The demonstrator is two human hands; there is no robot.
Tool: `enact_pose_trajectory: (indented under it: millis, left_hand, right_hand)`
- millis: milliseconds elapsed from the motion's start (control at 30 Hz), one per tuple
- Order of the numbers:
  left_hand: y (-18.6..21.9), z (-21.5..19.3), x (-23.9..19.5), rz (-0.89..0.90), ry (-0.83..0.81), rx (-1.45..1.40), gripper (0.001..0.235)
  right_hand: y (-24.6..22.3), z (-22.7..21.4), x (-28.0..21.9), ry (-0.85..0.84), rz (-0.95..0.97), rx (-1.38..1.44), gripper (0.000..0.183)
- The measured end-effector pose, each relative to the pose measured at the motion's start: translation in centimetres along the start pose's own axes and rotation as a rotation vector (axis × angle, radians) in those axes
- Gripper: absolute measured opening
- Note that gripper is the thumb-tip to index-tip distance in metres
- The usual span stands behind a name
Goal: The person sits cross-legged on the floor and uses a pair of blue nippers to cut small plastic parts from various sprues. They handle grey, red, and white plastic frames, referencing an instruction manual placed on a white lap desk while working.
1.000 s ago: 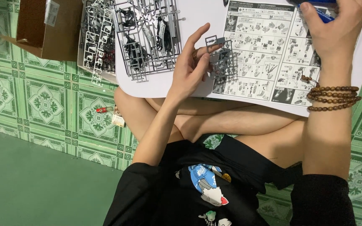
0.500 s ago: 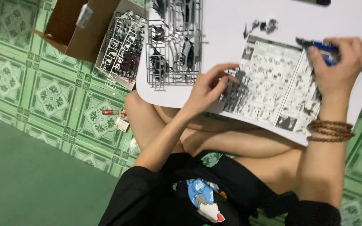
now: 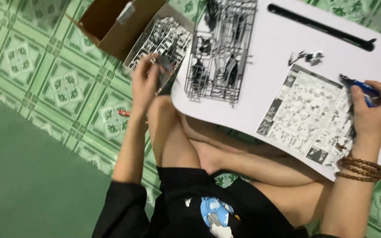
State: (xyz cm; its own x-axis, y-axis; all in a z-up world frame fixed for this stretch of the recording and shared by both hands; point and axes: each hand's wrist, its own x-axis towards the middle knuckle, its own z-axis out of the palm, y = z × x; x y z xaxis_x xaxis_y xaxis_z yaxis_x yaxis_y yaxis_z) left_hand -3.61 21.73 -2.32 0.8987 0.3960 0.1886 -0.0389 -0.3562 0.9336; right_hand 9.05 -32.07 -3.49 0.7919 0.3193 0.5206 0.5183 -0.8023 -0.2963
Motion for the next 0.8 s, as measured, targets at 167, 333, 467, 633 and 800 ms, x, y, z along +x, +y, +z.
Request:
enact_pose_trajectory:
  millis: [167,333,467,633,800]
  left_hand:
    - [-9.5,-3.3,3.5,-0.038,0.141,0.174,0.026]
    - [-14.1,-3.2,3.2,-0.136,0.134,0.337,0.022]
    - [-12.1,-2.7,3.9,-0.031,0.167,0.504,0.034]
    - [-2.8,0.0,4.5,0.111,0.153,0.391,0.02]
    - [5.7,6.0,0.2,0.289,-0.157,0.595,0.058]
  right_hand:
    - [-0.3,0.4,0.0,-0.011,0.052,0.15,0.019]
    - [-0.2,0.2,-0.5,-0.009,0.028,0.096,0.021]
    - [-0.9,0.0,-0.1,-0.014,0.049,0.096,0.021]
    - [-0.4,0.0,-0.2,-0.026,0.051,0.134,0.019]
    - [-0.4,0.1,0.1,-0.005,0.036,0.065,0.02]
